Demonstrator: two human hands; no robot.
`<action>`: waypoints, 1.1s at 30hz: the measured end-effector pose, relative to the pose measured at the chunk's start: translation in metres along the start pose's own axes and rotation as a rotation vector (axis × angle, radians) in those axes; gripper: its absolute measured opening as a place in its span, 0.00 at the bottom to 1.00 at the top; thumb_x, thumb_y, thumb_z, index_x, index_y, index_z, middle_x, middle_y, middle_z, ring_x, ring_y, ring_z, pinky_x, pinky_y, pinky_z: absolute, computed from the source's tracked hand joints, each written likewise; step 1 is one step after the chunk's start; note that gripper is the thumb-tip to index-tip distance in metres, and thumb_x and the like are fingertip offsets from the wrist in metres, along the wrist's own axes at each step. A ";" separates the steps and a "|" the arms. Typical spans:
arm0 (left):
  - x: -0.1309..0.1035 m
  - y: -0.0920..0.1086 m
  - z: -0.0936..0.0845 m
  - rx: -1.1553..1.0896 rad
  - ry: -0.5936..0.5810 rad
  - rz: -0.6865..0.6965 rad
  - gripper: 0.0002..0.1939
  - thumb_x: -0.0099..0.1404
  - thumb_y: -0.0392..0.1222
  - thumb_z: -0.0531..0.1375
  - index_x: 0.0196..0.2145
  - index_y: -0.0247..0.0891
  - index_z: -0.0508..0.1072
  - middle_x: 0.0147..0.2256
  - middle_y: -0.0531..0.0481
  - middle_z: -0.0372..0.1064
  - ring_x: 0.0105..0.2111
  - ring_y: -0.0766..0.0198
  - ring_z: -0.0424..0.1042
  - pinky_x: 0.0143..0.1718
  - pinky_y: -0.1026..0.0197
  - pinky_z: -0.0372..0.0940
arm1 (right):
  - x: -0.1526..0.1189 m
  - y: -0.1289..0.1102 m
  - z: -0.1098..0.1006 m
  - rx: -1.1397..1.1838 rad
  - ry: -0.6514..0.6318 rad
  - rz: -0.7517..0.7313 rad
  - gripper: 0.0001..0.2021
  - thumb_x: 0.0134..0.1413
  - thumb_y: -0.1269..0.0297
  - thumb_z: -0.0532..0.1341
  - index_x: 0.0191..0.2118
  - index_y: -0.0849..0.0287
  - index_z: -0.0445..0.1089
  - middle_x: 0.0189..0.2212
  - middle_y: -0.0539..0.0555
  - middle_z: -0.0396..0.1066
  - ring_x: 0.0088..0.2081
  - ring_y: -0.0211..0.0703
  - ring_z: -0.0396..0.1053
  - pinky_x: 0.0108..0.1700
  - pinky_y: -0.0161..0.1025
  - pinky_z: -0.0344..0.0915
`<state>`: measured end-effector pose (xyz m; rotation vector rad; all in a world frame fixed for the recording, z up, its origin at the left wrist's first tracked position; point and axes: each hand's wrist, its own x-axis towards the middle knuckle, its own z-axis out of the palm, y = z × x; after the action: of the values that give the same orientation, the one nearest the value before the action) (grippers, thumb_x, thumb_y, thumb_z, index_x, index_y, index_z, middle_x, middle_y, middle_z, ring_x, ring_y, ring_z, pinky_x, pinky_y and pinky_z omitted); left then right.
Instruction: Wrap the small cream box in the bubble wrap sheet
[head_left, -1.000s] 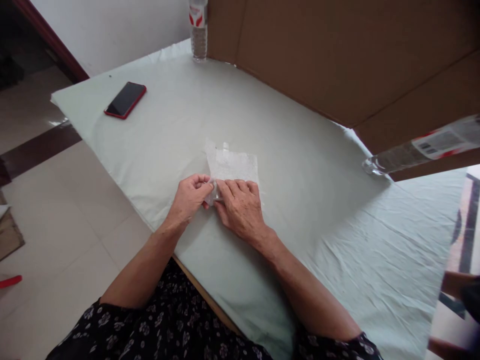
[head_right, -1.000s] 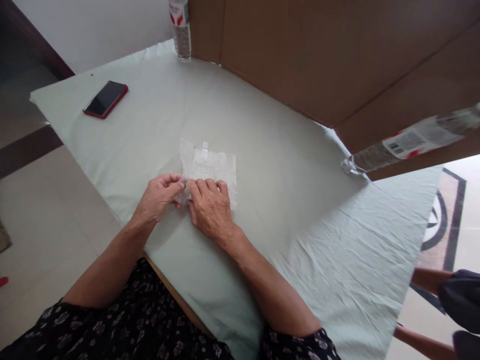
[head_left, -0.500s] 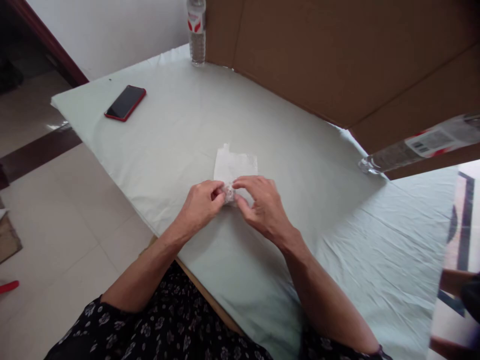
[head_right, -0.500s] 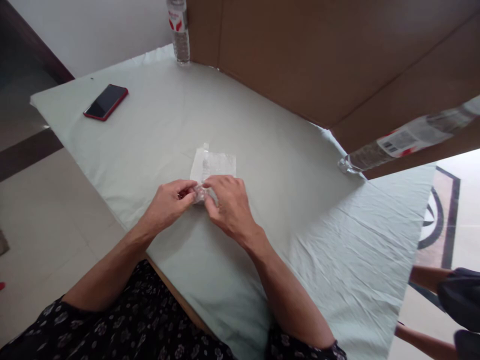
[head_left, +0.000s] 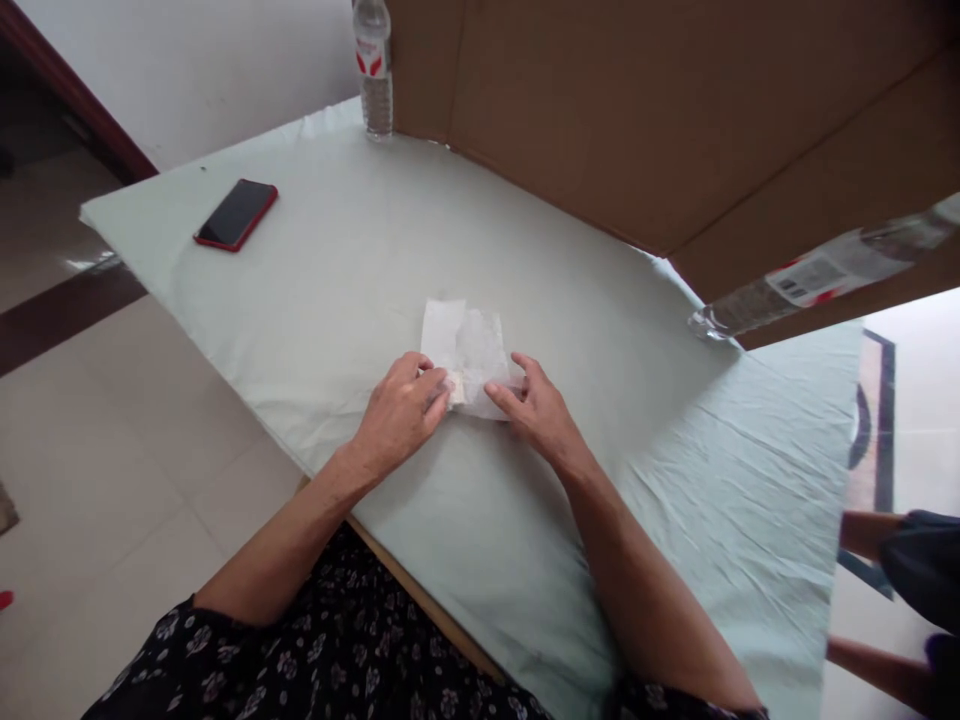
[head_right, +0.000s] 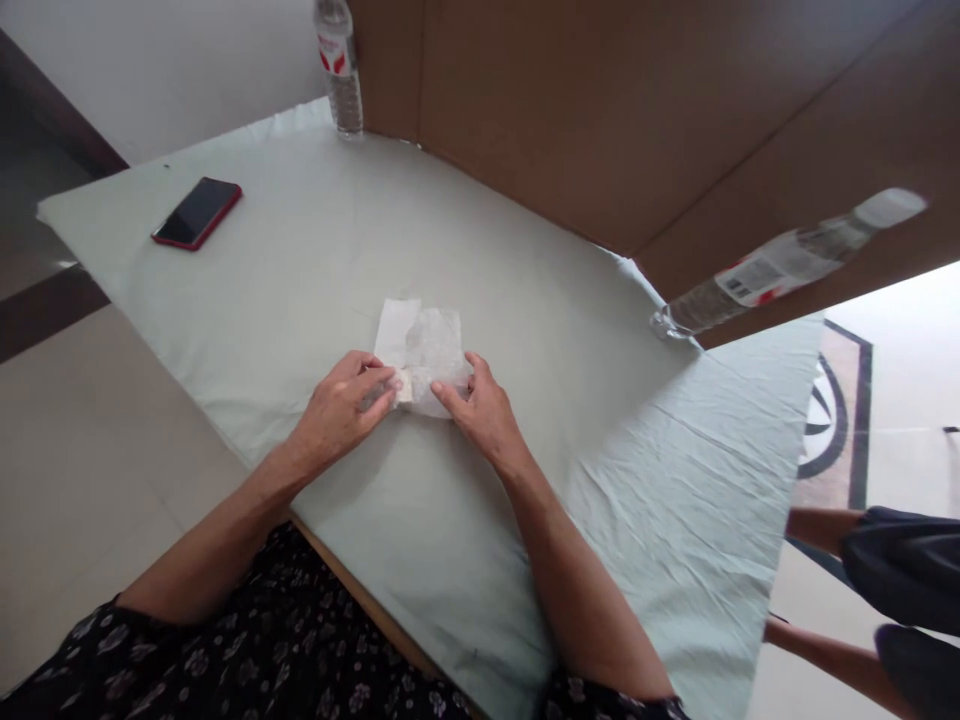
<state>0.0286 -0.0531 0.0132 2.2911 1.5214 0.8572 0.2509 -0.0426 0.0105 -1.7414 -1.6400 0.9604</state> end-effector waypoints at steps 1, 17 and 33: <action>0.000 0.001 -0.001 0.015 -0.010 0.005 0.08 0.70 0.37 0.57 0.43 0.38 0.77 0.43 0.43 0.70 0.41 0.59 0.71 0.43 0.59 0.70 | 0.005 -0.001 0.006 0.026 0.014 -0.002 0.41 0.54 0.43 0.66 0.66 0.62 0.59 0.39 0.60 0.77 0.34 0.50 0.74 0.36 0.47 0.71; 0.012 0.012 -0.014 0.136 -0.218 -0.030 0.08 0.70 0.38 0.58 0.42 0.37 0.78 0.45 0.41 0.70 0.42 0.56 0.71 0.38 0.59 0.68 | 0.005 -0.039 0.033 0.383 0.064 -0.017 0.40 0.53 0.55 0.64 0.69 0.61 0.53 0.26 0.45 0.68 0.26 0.40 0.67 0.32 0.41 0.69; 0.005 0.005 -0.002 -0.394 -0.025 -0.225 0.29 0.57 0.33 0.60 0.58 0.32 0.68 0.46 0.42 0.72 0.32 0.65 0.69 0.39 0.60 0.70 | -0.012 -0.047 0.030 -0.129 -0.129 -0.321 0.34 0.57 0.67 0.58 0.69 0.63 0.54 0.53 0.63 0.77 0.34 0.44 0.75 0.41 0.46 0.73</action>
<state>0.0325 -0.0509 0.0189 1.8084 1.4170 0.9604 0.1990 -0.0518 0.0320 -1.4570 -2.0289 0.8433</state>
